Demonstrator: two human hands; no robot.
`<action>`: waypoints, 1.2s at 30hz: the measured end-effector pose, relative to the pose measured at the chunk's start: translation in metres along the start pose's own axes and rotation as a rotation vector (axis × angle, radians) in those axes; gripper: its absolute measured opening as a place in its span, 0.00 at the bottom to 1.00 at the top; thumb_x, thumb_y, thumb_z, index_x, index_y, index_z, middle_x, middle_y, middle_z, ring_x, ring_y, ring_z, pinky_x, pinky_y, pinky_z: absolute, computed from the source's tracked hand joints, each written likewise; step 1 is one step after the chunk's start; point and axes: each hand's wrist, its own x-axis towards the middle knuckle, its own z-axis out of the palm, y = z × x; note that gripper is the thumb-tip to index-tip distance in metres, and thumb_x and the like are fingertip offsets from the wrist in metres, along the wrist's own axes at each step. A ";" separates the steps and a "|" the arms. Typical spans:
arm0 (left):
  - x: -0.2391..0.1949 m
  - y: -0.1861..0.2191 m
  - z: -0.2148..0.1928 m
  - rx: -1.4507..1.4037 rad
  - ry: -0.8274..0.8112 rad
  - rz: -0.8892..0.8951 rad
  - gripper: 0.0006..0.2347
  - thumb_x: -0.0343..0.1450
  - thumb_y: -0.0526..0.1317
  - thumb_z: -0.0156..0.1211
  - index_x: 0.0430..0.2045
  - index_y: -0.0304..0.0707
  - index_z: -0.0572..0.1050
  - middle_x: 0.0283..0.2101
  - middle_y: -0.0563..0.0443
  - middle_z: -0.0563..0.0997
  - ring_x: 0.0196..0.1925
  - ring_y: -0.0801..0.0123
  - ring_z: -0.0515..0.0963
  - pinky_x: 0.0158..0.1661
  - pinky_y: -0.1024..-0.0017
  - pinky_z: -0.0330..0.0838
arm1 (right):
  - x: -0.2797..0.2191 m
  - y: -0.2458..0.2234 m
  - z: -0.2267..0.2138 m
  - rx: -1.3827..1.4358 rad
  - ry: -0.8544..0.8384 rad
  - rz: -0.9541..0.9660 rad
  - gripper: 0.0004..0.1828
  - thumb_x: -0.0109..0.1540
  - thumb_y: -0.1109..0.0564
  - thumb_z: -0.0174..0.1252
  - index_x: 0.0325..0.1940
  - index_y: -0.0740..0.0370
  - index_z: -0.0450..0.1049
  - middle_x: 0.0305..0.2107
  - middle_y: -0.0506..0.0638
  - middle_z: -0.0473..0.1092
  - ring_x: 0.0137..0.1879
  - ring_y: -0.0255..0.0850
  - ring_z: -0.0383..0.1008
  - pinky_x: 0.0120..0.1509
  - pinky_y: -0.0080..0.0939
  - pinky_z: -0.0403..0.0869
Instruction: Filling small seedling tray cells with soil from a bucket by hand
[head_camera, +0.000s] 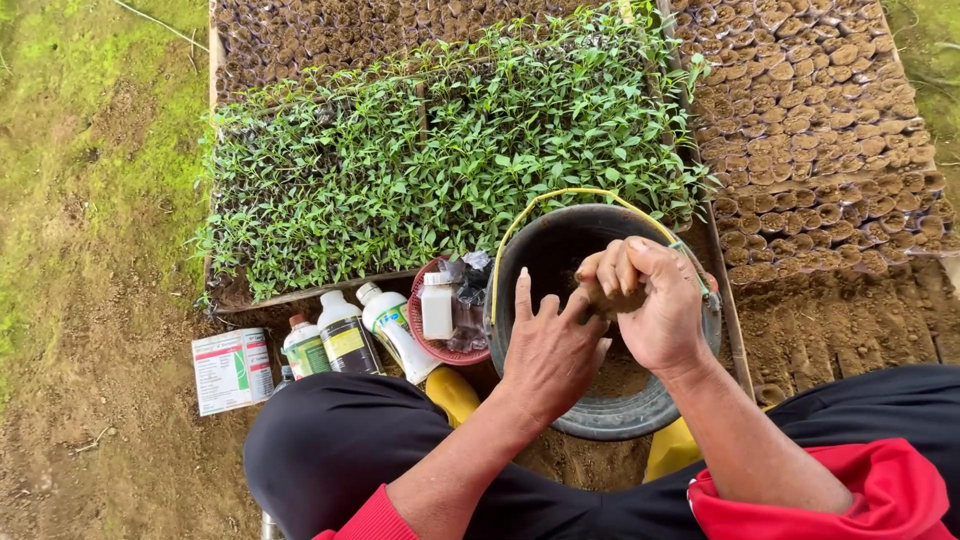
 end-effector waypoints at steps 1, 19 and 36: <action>0.000 0.000 -0.002 0.000 -0.001 0.001 0.10 0.71 0.48 0.62 0.41 0.49 0.83 0.50 0.44 0.76 0.42 0.49 0.79 0.68 0.24 0.40 | -0.002 -0.006 0.006 0.000 0.002 0.000 0.22 0.67 0.57 0.44 0.17 0.60 0.58 0.16 0.56 0.57 0.37 0.55 0.71 0.42 0.45 0.66; 0.001 -0.007 0.005 0.029 0.126 -0.061 0.09 0.68 0.47 0.65 0.38 0.49 0.81 0.49 0.43 0.78 0.38 0.49 0.80 0.67 0.27 0.46 | -0.010 -0.018 -0.016 -1.508 -0.252 -0.106 0.26 0.74 0.41 0.38 0.40 0.53 0.80 0.50 0.48 0.76 0.70 0.46 0.68 0.69 0.49 0.68; 0.006 -0.015 -0.017 -0.015 0.094 -0.084 0.08 0.73 0.46 0.54 0.37 0.48 0.78 0.48 0.45 0.76 0.42 0.46 0.81 0.66 0.29 0.48 | 0.001 -0.007 -0.022 -1.325 -0.230 0.363 0.31 0.56 0.64 0.52 0.63 0.44 0.68 0.50 0.50 0.77 0.54 0.47 0.81 0.58 0.51 0.78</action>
